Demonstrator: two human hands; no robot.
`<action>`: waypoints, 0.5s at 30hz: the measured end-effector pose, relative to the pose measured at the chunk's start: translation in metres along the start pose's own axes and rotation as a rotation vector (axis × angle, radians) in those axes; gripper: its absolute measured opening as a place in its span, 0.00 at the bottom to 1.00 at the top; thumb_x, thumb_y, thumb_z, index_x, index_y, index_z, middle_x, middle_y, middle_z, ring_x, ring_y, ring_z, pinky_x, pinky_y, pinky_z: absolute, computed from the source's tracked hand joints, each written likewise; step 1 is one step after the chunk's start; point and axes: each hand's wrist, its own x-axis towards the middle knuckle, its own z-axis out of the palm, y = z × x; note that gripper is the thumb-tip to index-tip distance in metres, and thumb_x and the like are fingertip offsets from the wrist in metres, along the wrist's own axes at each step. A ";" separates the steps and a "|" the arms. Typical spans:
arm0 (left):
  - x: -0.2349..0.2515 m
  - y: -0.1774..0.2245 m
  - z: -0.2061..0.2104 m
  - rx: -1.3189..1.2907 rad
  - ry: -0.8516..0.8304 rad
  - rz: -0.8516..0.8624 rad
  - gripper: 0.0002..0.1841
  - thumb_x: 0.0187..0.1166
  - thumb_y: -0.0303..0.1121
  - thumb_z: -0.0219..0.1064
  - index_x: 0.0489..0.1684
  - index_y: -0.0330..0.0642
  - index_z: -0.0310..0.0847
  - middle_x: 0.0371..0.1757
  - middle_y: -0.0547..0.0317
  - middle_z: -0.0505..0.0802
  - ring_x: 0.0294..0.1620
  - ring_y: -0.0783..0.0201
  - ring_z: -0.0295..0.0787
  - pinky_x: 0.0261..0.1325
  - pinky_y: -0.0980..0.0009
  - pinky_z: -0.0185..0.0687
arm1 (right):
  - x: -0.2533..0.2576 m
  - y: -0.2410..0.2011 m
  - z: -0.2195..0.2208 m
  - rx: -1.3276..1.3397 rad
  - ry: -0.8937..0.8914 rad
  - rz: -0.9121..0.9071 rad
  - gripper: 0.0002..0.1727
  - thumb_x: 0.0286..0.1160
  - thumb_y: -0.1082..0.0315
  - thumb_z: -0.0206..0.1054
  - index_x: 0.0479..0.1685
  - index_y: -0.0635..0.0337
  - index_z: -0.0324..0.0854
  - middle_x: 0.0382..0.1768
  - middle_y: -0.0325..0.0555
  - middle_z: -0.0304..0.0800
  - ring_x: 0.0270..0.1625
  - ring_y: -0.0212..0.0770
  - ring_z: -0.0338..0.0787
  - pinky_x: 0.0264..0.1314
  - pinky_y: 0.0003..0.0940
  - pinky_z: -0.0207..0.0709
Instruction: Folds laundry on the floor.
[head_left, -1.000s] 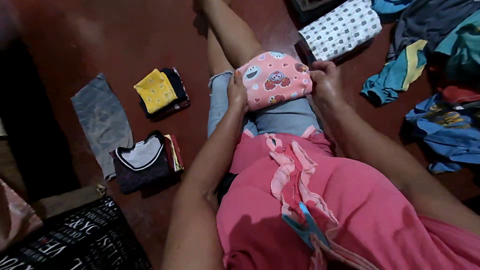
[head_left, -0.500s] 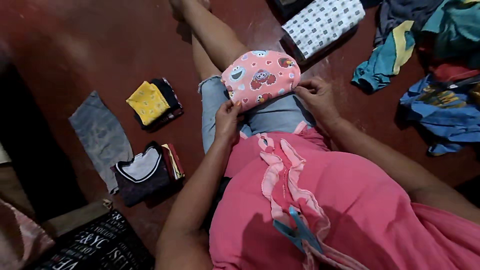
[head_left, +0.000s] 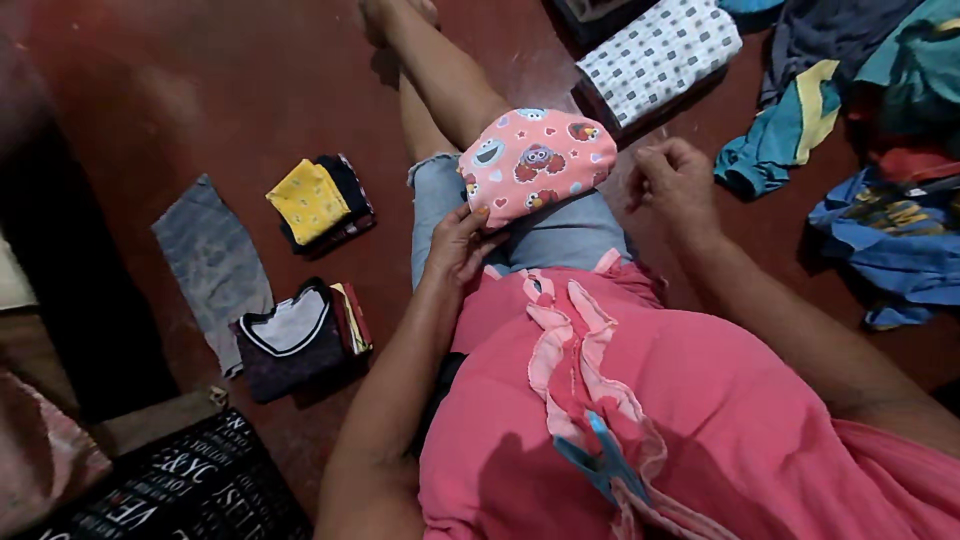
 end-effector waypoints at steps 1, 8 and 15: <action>-0.004 0.003 0.002 -0.030 -0.001 -0.016 0.17 0.85 0.27 0.61 0.70 0.36 0.71 0.51 0.47 0.90 0.50 0.54 0.92 0.56 0.55 0.91 | -0.015 -0.015 0.008 0.168 -0.146 0.144 0.16 0.92 0.60 0.50 0.38 0.57 0.78 0.25 0.35 0.86 0.20 0.31 0.85 0.25 0.31 0.85; -0.047 0.020 0.032 0.000 -0.039 0.022 0.14 0.85 0.28 0.61 0.66 0.38 0.73 0.47 0.54 0.91 0.45 0.61 0.93 0.55 0.62 0.92 | -0.018 -0.018 0.075 1.035 -0.364 0.514 0.26 0.91 0.46 0.53 0.73 0.58 0.68 0.58 0.52 0.86 0.60 0.49 0.90 0.65 0.50 0.85; -0.045 0.006 0.013 0.119 -0.261 -0.018 0.20 0.84 0.28 0.58 0.74 0.43 0.67 0.48 0.50 0.95 0.46 0.53 0.96 0.50 0.58 0.93 | 0.026 -0.049 0.051 0.868 -0.013 0.162 0.23 0.85 0.75 0.56 0.76 0.56 0.60 0.53 0.50 0.85 0.51 0.44 0.91 0.52 0.45 0.89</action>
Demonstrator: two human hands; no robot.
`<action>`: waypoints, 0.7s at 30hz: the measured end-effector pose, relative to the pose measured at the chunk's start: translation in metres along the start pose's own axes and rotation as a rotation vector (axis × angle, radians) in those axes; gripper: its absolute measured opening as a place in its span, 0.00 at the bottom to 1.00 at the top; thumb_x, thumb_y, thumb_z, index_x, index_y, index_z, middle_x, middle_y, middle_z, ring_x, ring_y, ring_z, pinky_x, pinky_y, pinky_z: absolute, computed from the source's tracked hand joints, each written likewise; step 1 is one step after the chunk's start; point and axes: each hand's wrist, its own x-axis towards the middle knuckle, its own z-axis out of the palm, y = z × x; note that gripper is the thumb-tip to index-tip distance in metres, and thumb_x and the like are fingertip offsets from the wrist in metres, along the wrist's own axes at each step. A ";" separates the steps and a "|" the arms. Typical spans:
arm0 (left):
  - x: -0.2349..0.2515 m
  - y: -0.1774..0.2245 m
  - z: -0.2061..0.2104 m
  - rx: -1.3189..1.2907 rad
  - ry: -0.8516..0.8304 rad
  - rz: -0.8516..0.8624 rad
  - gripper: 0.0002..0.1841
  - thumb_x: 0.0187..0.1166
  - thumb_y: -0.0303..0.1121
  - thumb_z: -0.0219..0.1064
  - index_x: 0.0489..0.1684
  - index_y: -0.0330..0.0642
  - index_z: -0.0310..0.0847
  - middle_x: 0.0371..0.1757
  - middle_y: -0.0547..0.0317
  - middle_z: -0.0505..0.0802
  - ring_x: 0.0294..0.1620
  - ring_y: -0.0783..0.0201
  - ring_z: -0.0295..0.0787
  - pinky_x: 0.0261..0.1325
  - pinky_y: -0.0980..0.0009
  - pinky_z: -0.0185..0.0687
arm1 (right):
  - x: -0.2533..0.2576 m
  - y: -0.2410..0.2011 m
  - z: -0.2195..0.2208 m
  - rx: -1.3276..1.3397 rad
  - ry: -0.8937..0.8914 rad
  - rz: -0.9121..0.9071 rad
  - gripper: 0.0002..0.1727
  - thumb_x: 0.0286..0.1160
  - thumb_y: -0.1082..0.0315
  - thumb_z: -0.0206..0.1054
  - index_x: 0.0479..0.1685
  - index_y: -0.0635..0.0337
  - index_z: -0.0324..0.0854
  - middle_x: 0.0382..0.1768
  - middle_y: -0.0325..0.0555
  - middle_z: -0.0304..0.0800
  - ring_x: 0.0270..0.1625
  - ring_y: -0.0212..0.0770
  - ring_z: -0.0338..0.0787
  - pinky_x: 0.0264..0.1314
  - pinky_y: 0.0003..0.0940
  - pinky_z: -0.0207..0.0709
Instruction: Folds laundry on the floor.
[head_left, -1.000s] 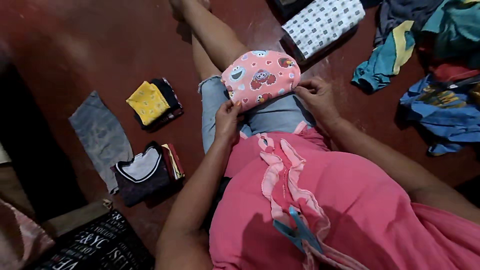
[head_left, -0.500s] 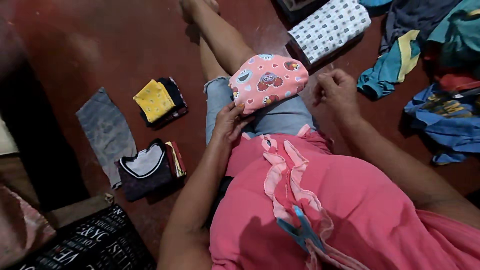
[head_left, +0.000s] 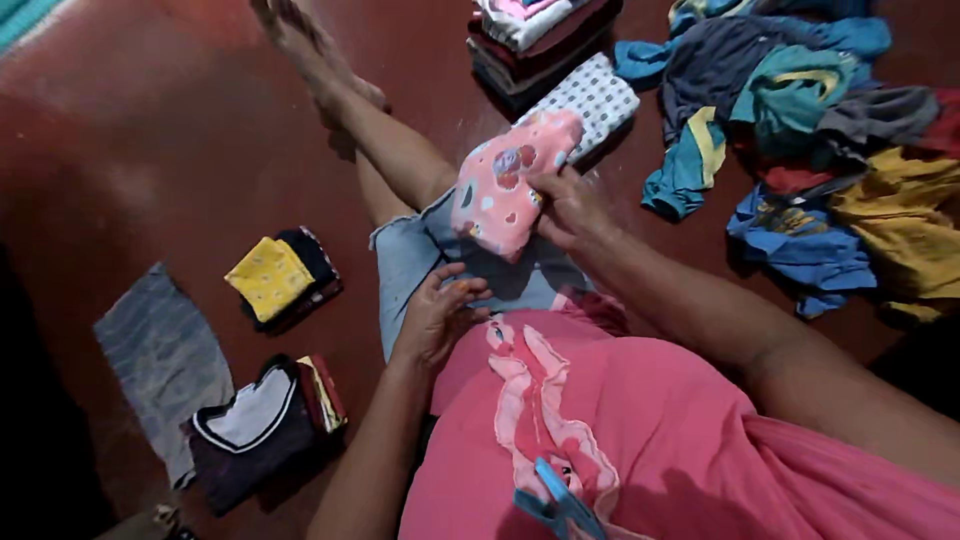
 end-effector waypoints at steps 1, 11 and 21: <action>0.004 -0.003 -0.009 0.000 0.002 0.008 0.18 0.85 0.29 0.57 0.73 0.43 0.69 0.49 0.50 0.95 0.48 0.53 0.95 0.51 0.58 0.93 | 0.010 -0.016 -0.004 -0.010 -0.033 -0.051 0.22 0.85 0.75 0.56 0.75 0.56 0.60 0.52 0.50 0.86 0.51 0.44 0.91 0.52 0.46 0.90; 0.029 -0.020 -0.055 -0.058 0.053 -0.025 0.19 0.88 0.33 0.52 0.76 0.42 0.67 0.57 0.48 0.92 0.54 0.51 0.93 0.57 0.53 0.92 | 0.161 -0.051 -0.126 0.129 0.126 -0.202 0.21 0.84 0.73 0.58 0.74 0.59 0.64 0.56 0.53 0.85 0.56 0.47 0.89 0.58 0.49 0.87; 0.034 -0.017 -0.052 -0.041 0.053 -0.028 0.21 0.86 0.37 0.58 0.76 0.41 0.69 0.58 0.47 0.92 0.56 0.49 0.93 0.58 0.51 0.91 | 0.184 -0.028 -0.140 0.271 0.361 -0.093 0.31 0.82 0.74 0.56 0.84 0.51 0.53 0.69 0.58 0.76 0.66 0.54 0.84 0.60 0.58 0.85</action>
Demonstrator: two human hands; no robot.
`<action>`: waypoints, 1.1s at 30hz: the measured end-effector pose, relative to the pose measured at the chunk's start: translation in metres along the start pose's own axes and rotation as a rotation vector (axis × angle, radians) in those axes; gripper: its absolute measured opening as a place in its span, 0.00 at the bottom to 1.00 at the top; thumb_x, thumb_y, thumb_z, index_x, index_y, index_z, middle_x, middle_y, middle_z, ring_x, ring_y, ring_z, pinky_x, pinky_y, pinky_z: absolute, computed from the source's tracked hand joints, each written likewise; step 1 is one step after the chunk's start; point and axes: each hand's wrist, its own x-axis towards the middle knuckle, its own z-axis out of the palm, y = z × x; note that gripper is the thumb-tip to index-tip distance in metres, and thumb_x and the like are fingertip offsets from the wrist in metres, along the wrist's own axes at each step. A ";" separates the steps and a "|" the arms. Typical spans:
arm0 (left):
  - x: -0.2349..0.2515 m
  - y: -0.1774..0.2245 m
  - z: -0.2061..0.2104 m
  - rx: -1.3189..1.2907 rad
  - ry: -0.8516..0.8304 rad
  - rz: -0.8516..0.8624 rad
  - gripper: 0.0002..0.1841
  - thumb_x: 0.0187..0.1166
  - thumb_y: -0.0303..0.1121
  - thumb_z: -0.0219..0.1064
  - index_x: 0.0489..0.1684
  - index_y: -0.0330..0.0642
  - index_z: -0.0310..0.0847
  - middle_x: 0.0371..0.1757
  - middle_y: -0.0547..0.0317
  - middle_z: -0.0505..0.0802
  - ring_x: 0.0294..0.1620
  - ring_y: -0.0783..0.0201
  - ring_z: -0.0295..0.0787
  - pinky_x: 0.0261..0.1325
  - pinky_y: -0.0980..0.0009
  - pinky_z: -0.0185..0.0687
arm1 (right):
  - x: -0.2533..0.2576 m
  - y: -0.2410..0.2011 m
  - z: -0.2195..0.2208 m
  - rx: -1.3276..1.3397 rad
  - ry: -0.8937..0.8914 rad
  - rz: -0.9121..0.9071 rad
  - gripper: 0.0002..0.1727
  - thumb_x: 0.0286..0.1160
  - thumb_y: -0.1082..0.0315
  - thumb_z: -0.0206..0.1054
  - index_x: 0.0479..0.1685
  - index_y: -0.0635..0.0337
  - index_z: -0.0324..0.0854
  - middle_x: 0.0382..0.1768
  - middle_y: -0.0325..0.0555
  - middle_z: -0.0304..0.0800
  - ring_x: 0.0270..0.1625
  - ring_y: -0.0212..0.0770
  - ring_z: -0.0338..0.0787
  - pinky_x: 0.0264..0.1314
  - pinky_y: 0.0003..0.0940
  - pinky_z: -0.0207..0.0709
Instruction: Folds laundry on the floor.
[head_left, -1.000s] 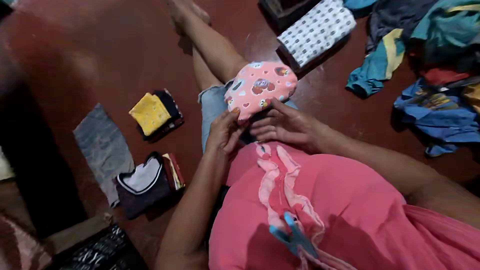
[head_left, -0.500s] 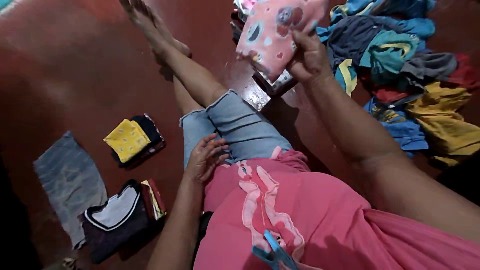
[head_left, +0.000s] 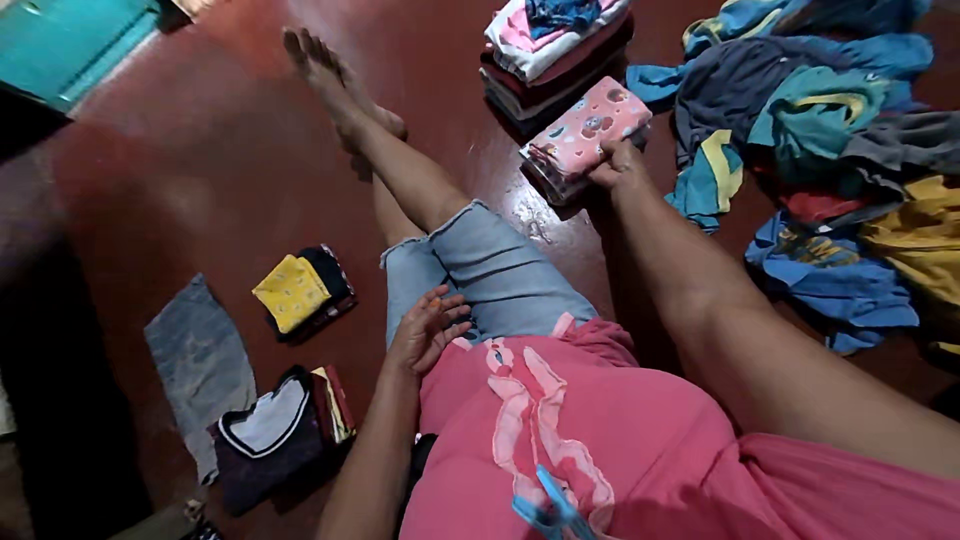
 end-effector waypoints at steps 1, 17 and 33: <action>0.000 0.001 0.000 0.009 0.004 -0.001 0.22 0.85 0.38 0.59 0.76 0.41 0.68 0.58 0.47 0.92 0.57 0.49 0.92 0.58 0.51 0.91 | -0.004 0.000 0.005 0.017 -0.021 -0.001 0.30 0.84 0.74 0.55 0.84 0.51 0.53 0.69 0.57 0.75 0.66 0.53 0.83 0.61 0.57 0.85; 0.002 -0.004 -0.007 -0.040 -0.045 0.007 0.22 0.86 0.37 0.59 0.76 0.42 0.67 0.59 0.47 0.93 0.58 0.48 0.93 0.57 0.51 0.92 | -0.015 0.004 -0.022 -0.289 0.006 -0.073 0.34 0.83 0.69 0.63 0.87 0.51 0.52 0.66 0.59 0.77 0.56 0.56 0.88 0.49 0.55 0.88; 0.000 -0.006 -0.005 0.002 -0.068 0.048 0.18 0.87 0.41 0.58 0.70 0.48 0.75 0.59 0.54 0.94 0.58 0.53 0.94 0.57 0.54 0.92 | -0.087 -0.022 -0.196 -1.919 0.150 -0.657 0.25 0.86 0.65 0.55 0.82 0.50 0.75 0.91 0.65 0.53 0.91 0.78 0.47 0.86 0.81 0.42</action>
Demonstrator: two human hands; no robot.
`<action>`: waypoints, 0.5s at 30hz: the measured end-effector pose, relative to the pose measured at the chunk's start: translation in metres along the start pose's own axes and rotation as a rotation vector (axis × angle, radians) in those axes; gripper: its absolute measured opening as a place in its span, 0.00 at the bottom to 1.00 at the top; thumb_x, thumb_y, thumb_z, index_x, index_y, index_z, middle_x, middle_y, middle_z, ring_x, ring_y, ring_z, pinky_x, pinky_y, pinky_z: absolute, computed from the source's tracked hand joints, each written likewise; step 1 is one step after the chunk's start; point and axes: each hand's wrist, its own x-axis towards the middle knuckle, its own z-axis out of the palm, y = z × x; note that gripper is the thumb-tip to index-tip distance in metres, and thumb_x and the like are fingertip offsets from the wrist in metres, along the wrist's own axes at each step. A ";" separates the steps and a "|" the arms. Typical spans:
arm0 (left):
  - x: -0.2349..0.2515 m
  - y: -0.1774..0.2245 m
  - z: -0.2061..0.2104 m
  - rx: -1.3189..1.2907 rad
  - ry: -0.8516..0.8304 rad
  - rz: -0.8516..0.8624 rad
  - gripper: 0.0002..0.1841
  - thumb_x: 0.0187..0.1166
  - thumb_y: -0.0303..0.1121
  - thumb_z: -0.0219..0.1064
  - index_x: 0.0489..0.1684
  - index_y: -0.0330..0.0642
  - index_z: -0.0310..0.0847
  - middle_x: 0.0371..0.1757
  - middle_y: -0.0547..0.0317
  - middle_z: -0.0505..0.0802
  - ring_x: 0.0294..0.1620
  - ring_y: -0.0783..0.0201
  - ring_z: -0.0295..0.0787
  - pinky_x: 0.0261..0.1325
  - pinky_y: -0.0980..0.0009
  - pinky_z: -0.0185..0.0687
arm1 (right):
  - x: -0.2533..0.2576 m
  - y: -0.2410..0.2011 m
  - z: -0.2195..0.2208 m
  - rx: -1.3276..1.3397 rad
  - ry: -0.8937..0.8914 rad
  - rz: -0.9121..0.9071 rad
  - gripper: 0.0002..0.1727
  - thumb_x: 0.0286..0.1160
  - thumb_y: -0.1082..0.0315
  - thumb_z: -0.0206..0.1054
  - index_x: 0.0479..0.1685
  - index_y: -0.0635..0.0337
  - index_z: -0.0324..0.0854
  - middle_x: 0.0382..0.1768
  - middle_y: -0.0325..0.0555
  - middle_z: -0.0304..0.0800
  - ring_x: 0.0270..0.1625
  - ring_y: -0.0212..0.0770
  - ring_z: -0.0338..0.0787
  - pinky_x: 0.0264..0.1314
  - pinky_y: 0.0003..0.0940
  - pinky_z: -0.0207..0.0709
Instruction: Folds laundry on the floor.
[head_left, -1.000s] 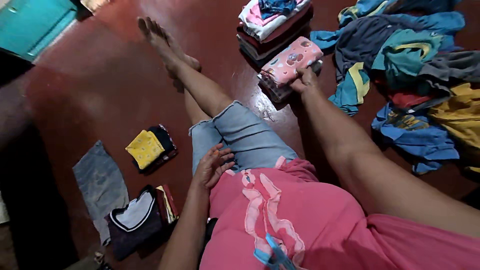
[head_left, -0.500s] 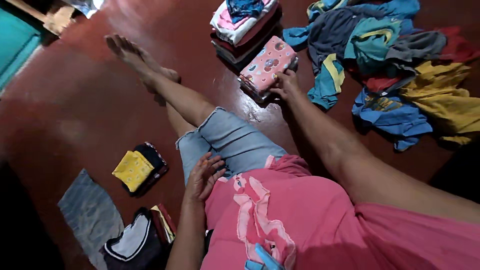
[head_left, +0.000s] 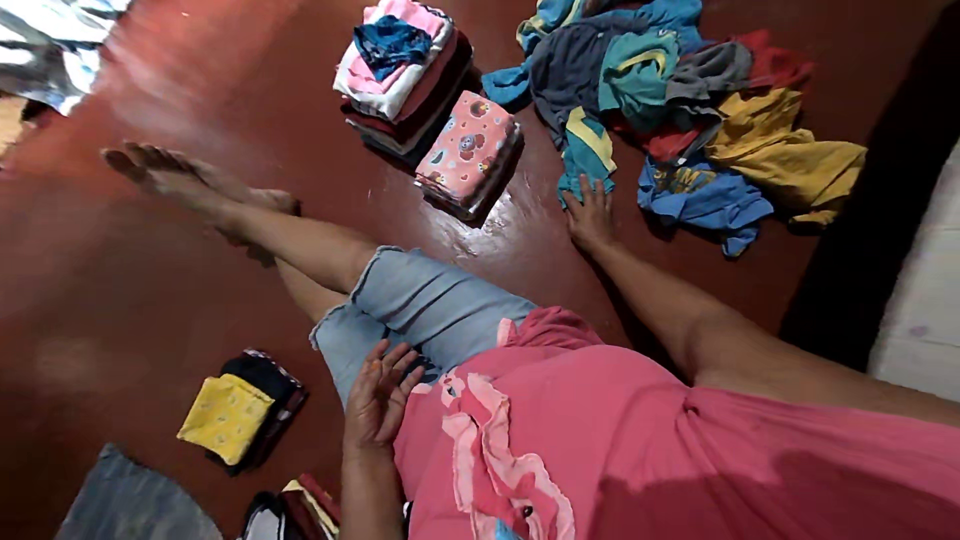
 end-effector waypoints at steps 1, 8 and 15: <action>0.000 -0.001 0.000 -0.004 -0.003 0.003 0.18 0.87 0.41 0.59 0.70 0.48 0.76 0.59 0.54 0.94 0.57 0.53 0.94 0.57 0.54 0.92 | 0.003 -0.005 -0.005 -0.005 -0.013 0.009 0.24 0.85 0.68 0.57 0.79 0.51 0.77 0.89 0.66 0.58 0.89 0.78 0.54 0.83 0.80 0.50; 0.000 -0.002 -0.002 -0.018 0.006 0.002 0.19 0.84 0.42 0.64 0.70 0.48 0.77 0.59 0.53 0.94 0.57 0.53 0.94 0.57 0.54 0.92 | 0.059 -0.016 -0.082 0.156 0.026 0.023 0.23 0.87 0.54 0.59 0.65 0.63 0.85 0.64 0.68 0.84 0.73 0.69 0.79 0.77 0.70 0.65; 0.001 0.000 -0.002 -0.040 0.001 -0.010 0.21 0.81 0.44 0.68 0.69 0.48 0.78 0.58 0.53 0.95 0.57 0.52 0.95 0.56 0.53 0.93 | 0.106 0.070 -0.170 -0.125 0.151 0.316 0.40 0.64 0.68 0.73 0.85 0.46 0.71 0.91 0.76 0.41 0.88 0.87 0.41 0.74 0.93 0.41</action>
